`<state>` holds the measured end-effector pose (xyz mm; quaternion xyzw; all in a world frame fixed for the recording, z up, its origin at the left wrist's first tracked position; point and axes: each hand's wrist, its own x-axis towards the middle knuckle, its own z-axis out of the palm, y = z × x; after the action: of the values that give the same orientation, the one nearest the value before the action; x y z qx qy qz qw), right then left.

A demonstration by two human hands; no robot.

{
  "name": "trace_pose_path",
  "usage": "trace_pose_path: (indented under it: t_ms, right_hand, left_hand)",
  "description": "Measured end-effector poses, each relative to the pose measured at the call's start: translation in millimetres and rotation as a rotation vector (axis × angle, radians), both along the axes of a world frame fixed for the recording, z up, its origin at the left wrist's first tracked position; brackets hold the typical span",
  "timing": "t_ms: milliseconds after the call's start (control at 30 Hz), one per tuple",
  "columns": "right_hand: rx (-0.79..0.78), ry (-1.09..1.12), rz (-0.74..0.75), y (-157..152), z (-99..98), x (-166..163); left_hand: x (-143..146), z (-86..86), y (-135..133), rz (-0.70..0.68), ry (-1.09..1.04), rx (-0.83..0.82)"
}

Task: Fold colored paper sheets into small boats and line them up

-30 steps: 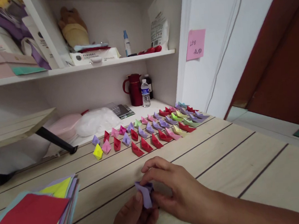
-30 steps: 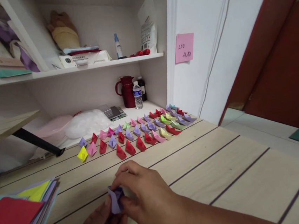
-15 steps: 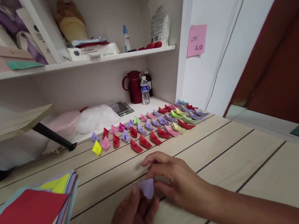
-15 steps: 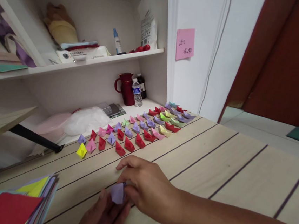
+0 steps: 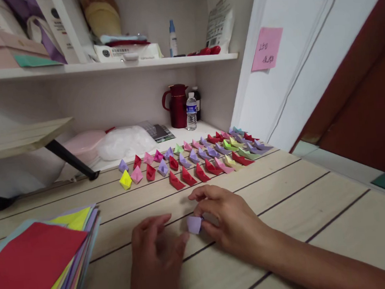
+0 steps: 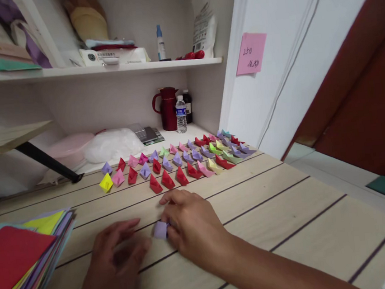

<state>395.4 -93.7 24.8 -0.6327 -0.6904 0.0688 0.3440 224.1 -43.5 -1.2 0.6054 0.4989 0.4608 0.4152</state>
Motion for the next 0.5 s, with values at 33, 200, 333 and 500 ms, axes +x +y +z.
trace_pose_path:
  t_ms: [33,200,333,500]
  right_hand:
    - [0.002,-0.046,0.012,-2,0.1,-1]
    - [0.002,-0.219,0.087,-7,-1.5,-10]
    - [-0.015,-0.223,0.118,-6,-5.6,-12]
    - [-0.051,0.020,0.155,2,-17.6,-8]
  left_hand:
    - [2,-4.0,0,-0.018,0.016,0.102]
    - [7,-19.5,0,-0.217,0.171,0.213]
    - [5,-19.2,3,-0.315,0.244,0.211]
    - [5,-16.5,5,-0.359,0.214,0.160]
